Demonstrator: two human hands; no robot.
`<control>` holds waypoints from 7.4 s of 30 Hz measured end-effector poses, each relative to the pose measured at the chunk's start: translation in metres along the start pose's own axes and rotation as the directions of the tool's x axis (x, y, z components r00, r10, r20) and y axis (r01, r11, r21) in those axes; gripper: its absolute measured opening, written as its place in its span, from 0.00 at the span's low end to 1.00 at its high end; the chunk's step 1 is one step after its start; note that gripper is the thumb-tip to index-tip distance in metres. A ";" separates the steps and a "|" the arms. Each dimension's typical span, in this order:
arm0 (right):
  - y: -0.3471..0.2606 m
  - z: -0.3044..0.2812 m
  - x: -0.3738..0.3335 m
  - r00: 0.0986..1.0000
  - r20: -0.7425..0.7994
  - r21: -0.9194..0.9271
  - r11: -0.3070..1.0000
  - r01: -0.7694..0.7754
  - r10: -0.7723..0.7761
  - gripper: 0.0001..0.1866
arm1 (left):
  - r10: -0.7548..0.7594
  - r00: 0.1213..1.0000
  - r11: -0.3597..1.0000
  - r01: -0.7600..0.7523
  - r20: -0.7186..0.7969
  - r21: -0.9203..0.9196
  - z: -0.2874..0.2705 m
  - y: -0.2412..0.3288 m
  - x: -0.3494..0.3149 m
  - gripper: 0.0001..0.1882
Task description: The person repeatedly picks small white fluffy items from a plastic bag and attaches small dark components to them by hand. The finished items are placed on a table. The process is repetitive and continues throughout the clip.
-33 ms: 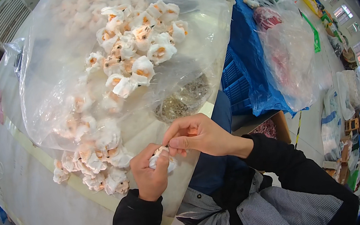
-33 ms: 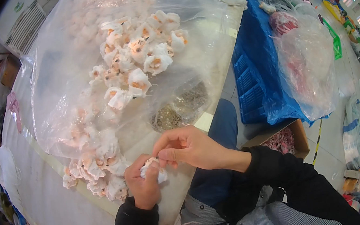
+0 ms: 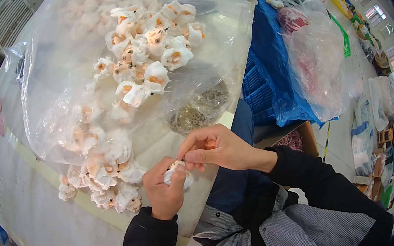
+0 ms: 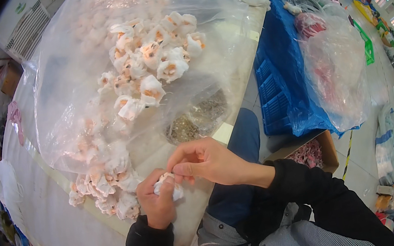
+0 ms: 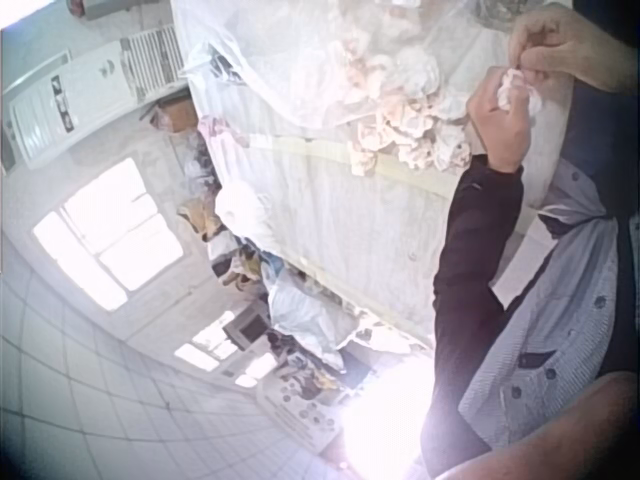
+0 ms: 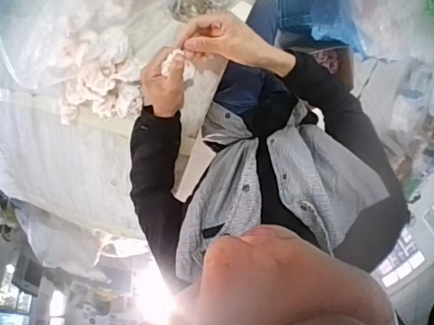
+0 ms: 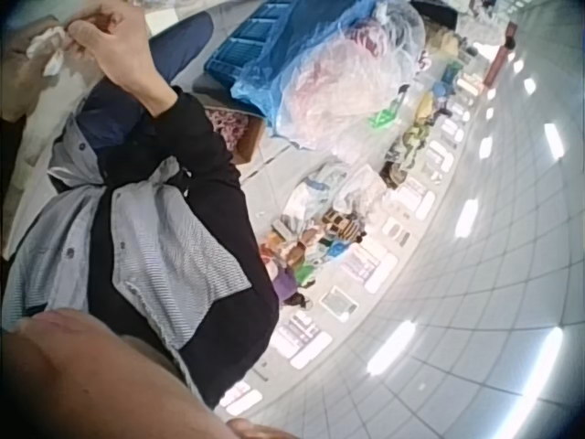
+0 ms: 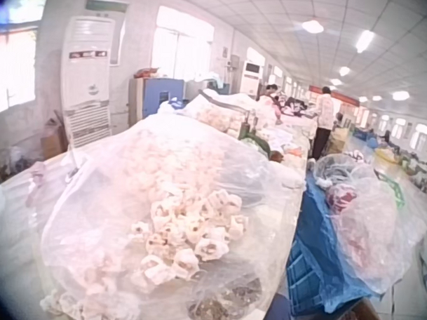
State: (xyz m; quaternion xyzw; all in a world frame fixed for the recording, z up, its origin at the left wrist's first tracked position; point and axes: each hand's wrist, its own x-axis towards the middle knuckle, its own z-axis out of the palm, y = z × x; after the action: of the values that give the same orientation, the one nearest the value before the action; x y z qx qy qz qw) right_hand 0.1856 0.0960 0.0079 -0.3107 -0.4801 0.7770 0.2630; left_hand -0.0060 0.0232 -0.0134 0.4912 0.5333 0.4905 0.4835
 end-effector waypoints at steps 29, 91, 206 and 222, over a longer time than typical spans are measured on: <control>-0.003 -0.003 -0.014 0.905 0.116 -0.635 0.670 0.384 -0.408 0.05 | 0.293 0.948 0.861 -0.318 0.125 0.397 0.002 0.020 0.010 0.06; 0.008 -0.012 -0.027 0.787 -0.355 -0.569 0.785 0.246 -0.504 0.08 | -0.039 0.988 0.966 0.075 0.148 -0.247 0.025 0.010 0.033 0.28; 0.008 -0.018 -0.007 0.965 -0.116 -0.293 0.936 0.194 -0.237 0.05 | 0.398 0.907 0.757 -0.411 0.140 0.509 0.021 -0.016 0.023 0.10; -0.004 -0.023 -0.003 0.948 0.042 -0.594 0.755 0.278 -0.316 0.05 | 0.407 0.855 0.671 -0.518 0.321 0.531 0.012 -0.027 0.025 0.07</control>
State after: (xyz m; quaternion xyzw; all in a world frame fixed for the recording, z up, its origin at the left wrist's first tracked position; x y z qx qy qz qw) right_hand 0.2045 0.1087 0.0044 -0.3205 -0.7332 0.5265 0.2872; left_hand 0.0037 0.0477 -0.0420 0.7785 0.4727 0.3573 0.2068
